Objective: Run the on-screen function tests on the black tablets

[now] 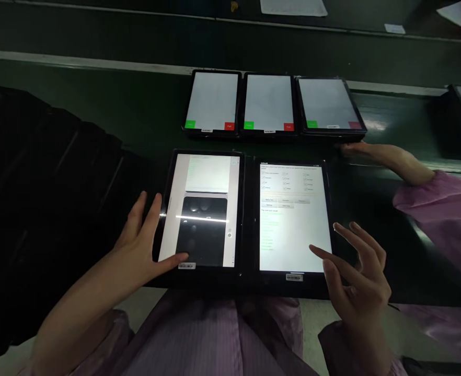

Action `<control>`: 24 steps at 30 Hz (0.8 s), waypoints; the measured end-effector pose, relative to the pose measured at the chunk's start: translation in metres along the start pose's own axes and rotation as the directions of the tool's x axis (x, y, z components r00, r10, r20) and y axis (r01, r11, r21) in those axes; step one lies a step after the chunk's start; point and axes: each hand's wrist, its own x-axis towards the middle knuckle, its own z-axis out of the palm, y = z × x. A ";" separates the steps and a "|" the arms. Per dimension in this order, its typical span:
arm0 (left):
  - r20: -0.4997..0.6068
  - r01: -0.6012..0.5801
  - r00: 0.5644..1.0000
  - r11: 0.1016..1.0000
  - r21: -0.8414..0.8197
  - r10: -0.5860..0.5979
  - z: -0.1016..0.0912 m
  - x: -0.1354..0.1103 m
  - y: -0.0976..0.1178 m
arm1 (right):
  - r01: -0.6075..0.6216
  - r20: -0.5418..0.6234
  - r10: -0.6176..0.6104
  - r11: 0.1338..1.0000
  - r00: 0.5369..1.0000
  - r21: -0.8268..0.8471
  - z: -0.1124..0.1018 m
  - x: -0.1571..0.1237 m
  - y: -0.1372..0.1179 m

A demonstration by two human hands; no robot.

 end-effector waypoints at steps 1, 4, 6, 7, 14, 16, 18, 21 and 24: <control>-0.002 -0.021 1.000 1.000 0.002 0.021 0.000 -0.003 -0.002 | 0.007 0.000 -0.007 1.000 1.000 0.006 0.001 0.001 0.000; -0.010 -0.004 1.000 0.999 -0.054 0.003 -0.009 -0.001 0.005 | 0.004 0.006 -0.004 1.000 1.000 0.019 0.003 0.004 -0.001; -0.036 0.019 0.999 0.990 -0.143 -0.025 -0.019 0.008 0.017 | -0.006 0.007 0.006 0.999 1.000 0.038 0.001 0.005 -0.005; -0.056 0.019 0.998 0.983 -0.185 -0.029 -0.023 0.014 0.024 | -0.011 0.007 0.011 0.999 1.000 0.045 -0.001 0.005 -0.007; -0.078 0.020 0.996 0.988 -0.155 -0.032 -0.022 0.043 0.054 | -0.103 0.024 0.103 0.994 0.994 0.019 -0.023 -0.005 -0.013; -0.064 0.028 0.997 0.991 -0.133 -0.037 -0.017 0.044 0.055 | -0.102 0.016 0.102 0.995 0.995 0.006 -0.027 -0.008 -0.012; -0.070 0.045 0.996 0.993 -0.107 -0.053 -0.014 0.043 0.055 | -0.108 0.019 0.108 0.994 0.994 0.009 -0.029 -0.009 -0.011; -0.099 0.078 0.991 0.993 -0.088 -0.086 -0.016 0.042 0.055 | -0.109 0.049 0.108 0.994 0.993 0.022 -0.029 -0.006 -0.010; -0.184 0.057 0.980 0.995 -0.080 -0.071 -0.023 0.038 0.047 | -0.096 0.084 0.093 0.995 0.992 0.030 -0.028 -0.002 -0.011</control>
